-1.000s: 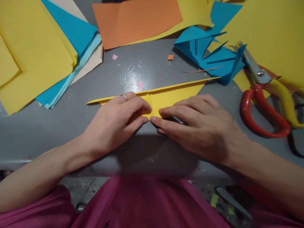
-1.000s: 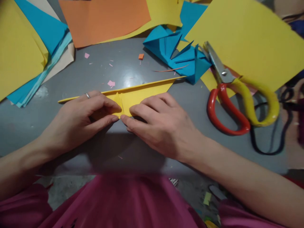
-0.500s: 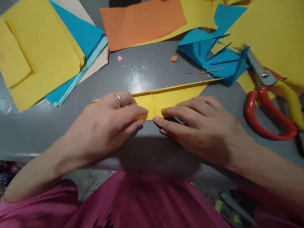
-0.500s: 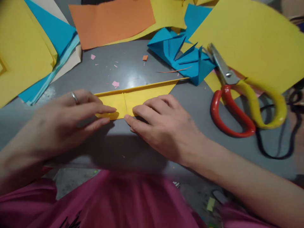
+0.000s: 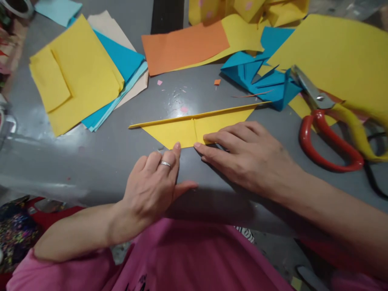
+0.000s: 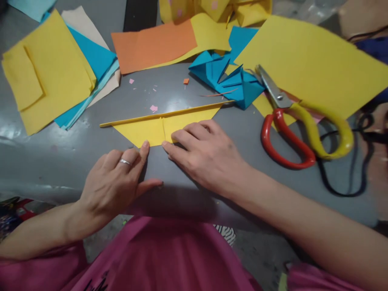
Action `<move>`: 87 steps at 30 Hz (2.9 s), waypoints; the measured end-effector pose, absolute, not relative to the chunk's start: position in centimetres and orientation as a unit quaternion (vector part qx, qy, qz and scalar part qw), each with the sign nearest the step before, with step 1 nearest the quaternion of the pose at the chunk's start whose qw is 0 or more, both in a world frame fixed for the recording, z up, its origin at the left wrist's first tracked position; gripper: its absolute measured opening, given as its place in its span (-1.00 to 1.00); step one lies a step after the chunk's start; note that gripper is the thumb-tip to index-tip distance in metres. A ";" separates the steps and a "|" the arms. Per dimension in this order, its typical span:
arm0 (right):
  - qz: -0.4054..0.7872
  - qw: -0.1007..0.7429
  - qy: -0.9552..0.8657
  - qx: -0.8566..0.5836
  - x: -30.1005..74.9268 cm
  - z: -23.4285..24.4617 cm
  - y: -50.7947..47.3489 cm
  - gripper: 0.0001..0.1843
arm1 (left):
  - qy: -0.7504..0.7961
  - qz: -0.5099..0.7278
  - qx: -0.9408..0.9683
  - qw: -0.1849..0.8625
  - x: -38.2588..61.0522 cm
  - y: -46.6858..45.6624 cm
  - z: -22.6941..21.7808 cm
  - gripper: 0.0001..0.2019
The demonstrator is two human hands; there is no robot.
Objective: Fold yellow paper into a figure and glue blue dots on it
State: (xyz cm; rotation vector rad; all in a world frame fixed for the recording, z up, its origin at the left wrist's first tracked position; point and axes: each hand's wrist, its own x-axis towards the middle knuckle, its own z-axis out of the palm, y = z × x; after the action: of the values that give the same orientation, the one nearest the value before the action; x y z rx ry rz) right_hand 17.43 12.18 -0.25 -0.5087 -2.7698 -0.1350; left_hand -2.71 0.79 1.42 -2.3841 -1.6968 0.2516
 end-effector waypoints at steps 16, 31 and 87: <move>0.034 0.189 -0.962 -0.193 17.5 -0.5 12.6 -0.71 | -0.583 -0.005 -0.810 0.068 -2.3 4.5 0.5 -0.43; 0.010 0.155 -0.957 -0.243 18.1 -0.5 12.9 -0.70 | -0.547 -0.077 -0.833 0.035 -4.0 3.8 -0.7 -0.56; 0.002 0.137 -0.969 -0.204 18.6 -0.4 12.7 -0.67 | -0.502 -0.079 -0.860 -0.049 -5.1 4.8 -0.3 -0.43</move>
State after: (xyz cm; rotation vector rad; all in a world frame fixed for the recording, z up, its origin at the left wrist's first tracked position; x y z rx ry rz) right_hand 18.56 12.71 -0.44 -0.5916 -2.8058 0.0064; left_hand -5.08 4.76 -0.26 -2.7887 -1.6282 -0.2559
